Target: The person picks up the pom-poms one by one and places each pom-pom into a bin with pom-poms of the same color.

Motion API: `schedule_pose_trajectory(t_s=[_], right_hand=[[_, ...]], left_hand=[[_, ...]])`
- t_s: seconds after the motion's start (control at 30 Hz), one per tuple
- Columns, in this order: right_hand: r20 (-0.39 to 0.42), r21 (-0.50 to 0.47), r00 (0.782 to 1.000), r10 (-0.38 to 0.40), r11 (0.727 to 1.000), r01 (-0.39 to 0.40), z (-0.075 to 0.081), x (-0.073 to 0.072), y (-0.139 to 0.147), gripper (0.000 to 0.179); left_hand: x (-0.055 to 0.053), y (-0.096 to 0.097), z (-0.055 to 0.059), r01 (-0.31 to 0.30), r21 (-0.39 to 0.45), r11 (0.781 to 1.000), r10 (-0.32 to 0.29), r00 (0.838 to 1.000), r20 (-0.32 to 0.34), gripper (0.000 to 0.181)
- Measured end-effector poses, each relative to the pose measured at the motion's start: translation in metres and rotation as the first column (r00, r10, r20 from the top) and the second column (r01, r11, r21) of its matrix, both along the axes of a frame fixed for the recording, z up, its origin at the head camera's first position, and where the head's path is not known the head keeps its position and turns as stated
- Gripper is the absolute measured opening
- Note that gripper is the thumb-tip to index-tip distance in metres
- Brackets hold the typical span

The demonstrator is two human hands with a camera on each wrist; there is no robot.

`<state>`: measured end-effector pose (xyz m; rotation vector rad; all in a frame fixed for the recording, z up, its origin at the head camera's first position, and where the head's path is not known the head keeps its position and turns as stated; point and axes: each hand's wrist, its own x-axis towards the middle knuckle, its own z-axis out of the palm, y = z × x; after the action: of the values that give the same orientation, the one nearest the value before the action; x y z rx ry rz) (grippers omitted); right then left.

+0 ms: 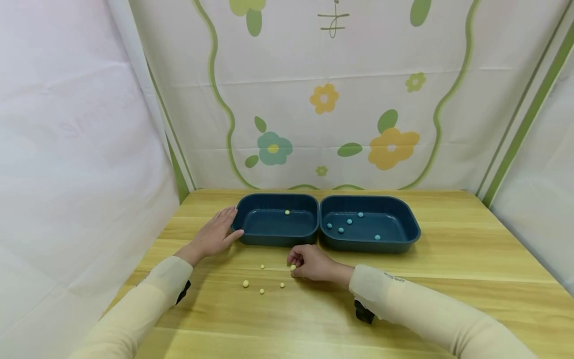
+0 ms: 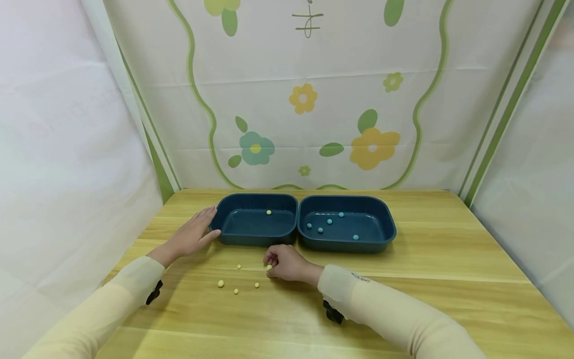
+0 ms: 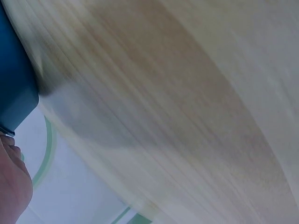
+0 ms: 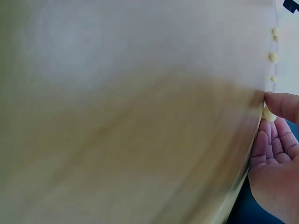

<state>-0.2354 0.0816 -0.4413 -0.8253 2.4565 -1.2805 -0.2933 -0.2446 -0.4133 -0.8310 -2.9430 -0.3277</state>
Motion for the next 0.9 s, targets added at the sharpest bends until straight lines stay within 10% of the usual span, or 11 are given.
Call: schedule_pose_trajectory(t_s=[0.9], right_hand=[[-0.025,-0.073,1.000,-0.014,0.997,0.013,0.032,0.005,-0.004,0.018]], left_hand=[[0.001,0.001,0.001,0.017,-0.023,1.000,-0.018,0.999,-0.033,0.077]])
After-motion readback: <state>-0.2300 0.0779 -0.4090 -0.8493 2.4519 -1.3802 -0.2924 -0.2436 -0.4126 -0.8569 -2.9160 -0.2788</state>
